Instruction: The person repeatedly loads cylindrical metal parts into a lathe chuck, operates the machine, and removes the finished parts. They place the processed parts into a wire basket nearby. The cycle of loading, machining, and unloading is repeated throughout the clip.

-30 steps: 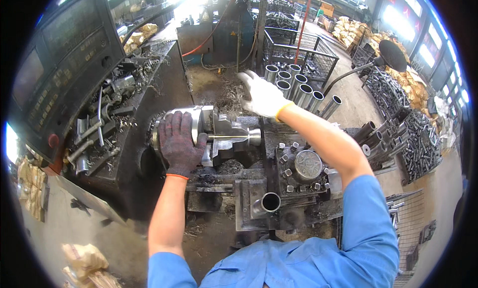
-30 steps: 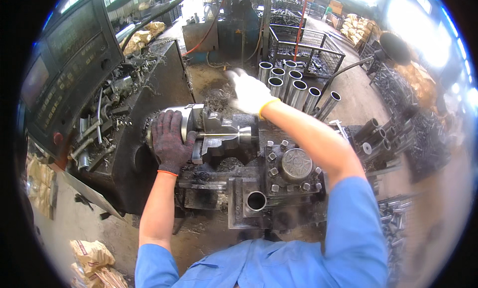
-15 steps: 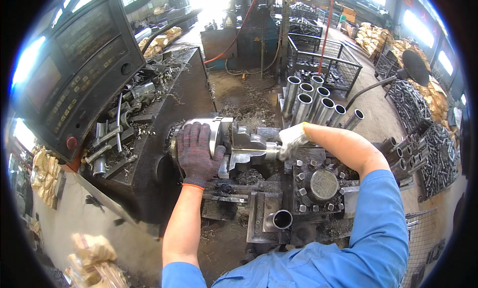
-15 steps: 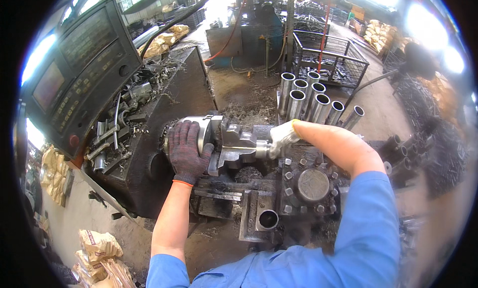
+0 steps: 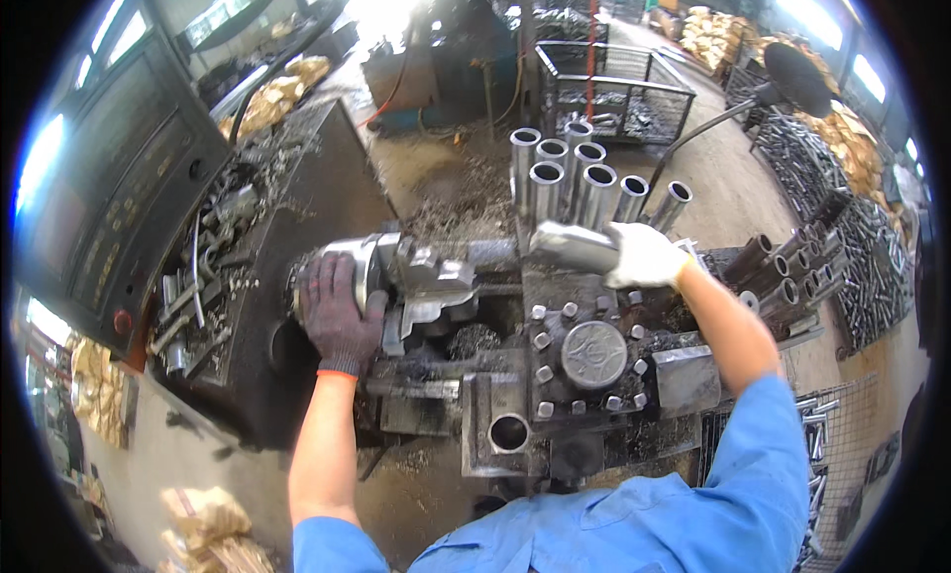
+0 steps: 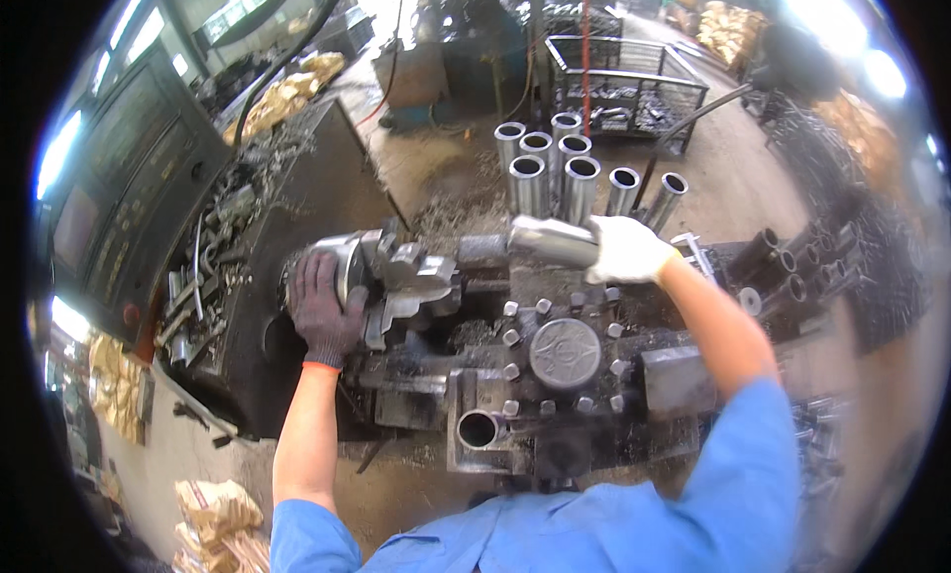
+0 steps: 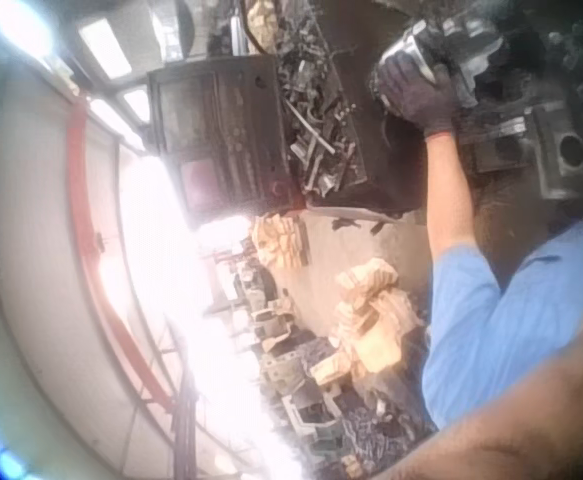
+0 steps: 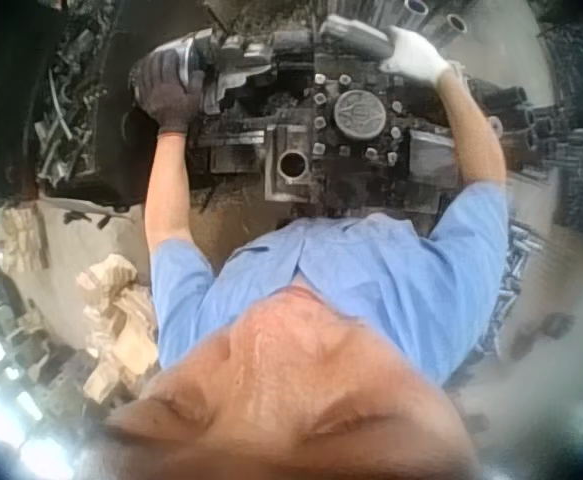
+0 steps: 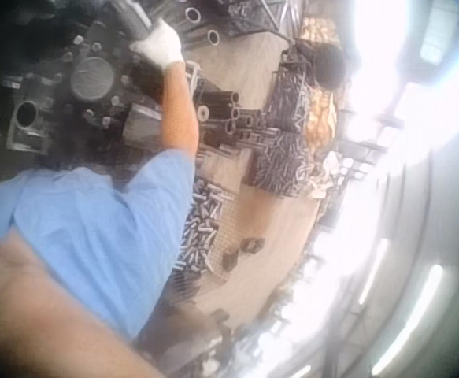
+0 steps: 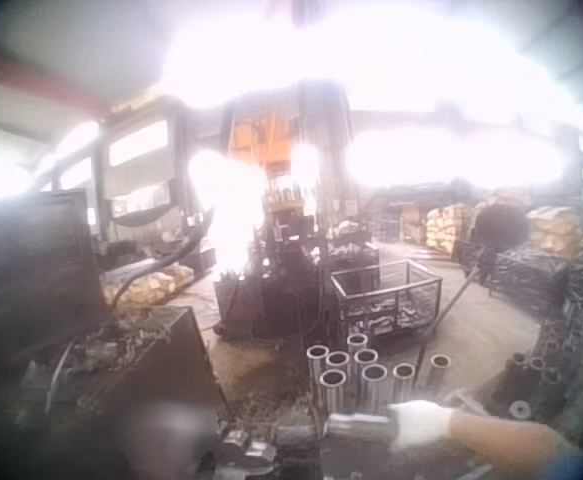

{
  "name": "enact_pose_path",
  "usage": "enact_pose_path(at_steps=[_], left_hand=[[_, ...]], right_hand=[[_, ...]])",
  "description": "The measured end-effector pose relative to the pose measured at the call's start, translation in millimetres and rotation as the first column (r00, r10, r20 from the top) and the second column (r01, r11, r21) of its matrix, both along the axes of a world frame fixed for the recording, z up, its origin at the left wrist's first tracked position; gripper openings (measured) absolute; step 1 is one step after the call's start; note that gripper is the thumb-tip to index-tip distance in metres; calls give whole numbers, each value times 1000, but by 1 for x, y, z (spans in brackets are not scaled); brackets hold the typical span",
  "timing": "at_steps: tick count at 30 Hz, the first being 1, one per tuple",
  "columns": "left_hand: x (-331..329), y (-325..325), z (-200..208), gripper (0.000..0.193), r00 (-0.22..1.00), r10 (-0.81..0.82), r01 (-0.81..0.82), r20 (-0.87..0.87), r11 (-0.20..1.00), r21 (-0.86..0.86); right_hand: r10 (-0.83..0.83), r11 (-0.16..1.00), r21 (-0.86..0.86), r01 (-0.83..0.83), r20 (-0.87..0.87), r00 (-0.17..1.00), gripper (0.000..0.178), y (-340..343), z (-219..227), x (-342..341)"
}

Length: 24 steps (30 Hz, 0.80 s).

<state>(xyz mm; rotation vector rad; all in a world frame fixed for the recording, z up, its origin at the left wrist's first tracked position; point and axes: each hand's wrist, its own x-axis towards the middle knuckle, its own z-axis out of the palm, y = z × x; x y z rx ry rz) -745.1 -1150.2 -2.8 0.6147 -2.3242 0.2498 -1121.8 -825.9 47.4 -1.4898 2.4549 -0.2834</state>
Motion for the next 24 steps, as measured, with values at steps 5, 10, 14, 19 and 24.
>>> enact_pose_path(at_steps=[5,10,14,19,24], left_hand=[[-4,-7,-4,75,999,25,-24,24,999,-47],[2,35,36,86,970,145,-181,196,967,177],[43,139,52,97,570,-405,805,-715,100,585],[89,186,54,47,413,-446,713,-794,-384,587],[2,116,103,40,666,-322,712,-673,6,702]], right_hand=[[-334,673,-611,417,252,908,76,49,53,46],[-254,679,-654,335,219,942,78,62,107,162],[-226,799,-522,299,199,953,76,75,95,282],[-48,898,-44,438,979,197,76,86,21,385],[-98,832,-113,543,934,344,70,94,-34,409]])
